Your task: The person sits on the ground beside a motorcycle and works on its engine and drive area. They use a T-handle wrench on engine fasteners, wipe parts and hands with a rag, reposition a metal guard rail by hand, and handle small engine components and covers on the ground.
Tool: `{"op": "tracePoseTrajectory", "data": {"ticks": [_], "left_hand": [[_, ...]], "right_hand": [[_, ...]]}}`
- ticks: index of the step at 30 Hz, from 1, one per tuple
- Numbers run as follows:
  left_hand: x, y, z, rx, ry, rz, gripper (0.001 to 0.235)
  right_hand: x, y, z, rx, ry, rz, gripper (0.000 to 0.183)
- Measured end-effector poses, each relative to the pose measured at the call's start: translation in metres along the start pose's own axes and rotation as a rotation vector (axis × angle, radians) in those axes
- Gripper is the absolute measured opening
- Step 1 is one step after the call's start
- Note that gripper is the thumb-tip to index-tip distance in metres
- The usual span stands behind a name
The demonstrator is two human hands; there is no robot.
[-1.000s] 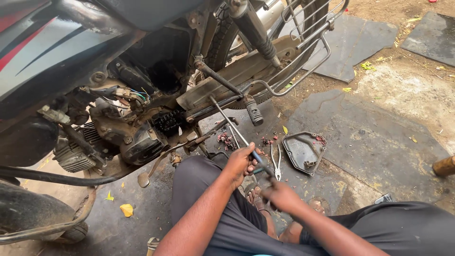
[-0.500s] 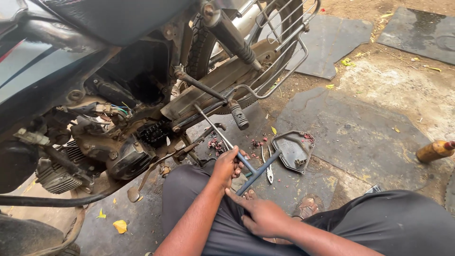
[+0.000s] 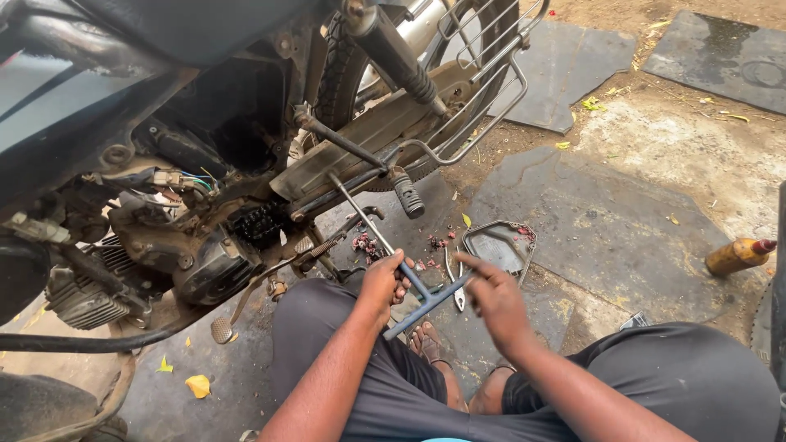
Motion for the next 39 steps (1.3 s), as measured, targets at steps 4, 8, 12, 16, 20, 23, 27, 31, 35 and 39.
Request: {"op": "tracePoseTrajectory", "data": {"ticks": [4,8,12,16,20,23,27,31,35,39], "left_hand": [[0.000,-0.012,-0.005,0.082,-0.013,-0.063,0.038],[-0.011,0.003,-0.006,0.086,0.078,-0.078,0.037],[-0.006,0.000,-0.003,0.106,0.111,-0.082,0.039],[-0.009,0.002,-0.005,0.104,0.026,-0.034,0.038],[-0.010,-0.001,-0.006,0.071,-0.017,-0.078,0.041],[-0.015,0.005,-0.008,0.100,0.045,-0.109,0.041],[-0.017,0.008,-0.010,0.078,0.112,-0.098,0.043],[-0.014,0.002,-0.009,0.072,0.117,-0.091,0.046],[-0.017,0.006,-0.010,0.046,0.073,-0.078,0.046],[-0.010,-0.005,-0.005,0.071,-0.003,-0.068,0.045]], "right_hand": [[0.017,0.051,-0.047,0.595,0.461,0.747,0.040],[-0.067,0.017,-0.028,0.626,0.748,0.075,0.060],[-0.053,-0.022,0.010,0.087,0.211,-0.220,0.057],[0.001,0.002,0.000,0.120,0.244,0.221,0.059],[0.019,0.041,-0.041,0.418,0.619,0.339,0.067],[-0.024,0.034,-0.044,0.627,1.013,0.444,0.076],[-0.062,-0.004,-0.013,0.337,0.568,-0.233,0.051],[-0.059,-0.023,0.018,-0.013,-0.006,-0.371,0.029],[-0.014,-0.002,-0.001,-0.067,-0.154,-0.254,0.041],[0.011,0.026,-0.025,0.027,0.228,0.202,0.066]]}}
Point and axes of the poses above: each hand's wrist, its own y-axis away from the middle knuckle, its own z-axis out of the back of the hand, x = y × z, the point moved 2 cm from there along -y, towards the middle knuckle, and after that the axes turned 2 degrees about -y, right-handed, at the moved point
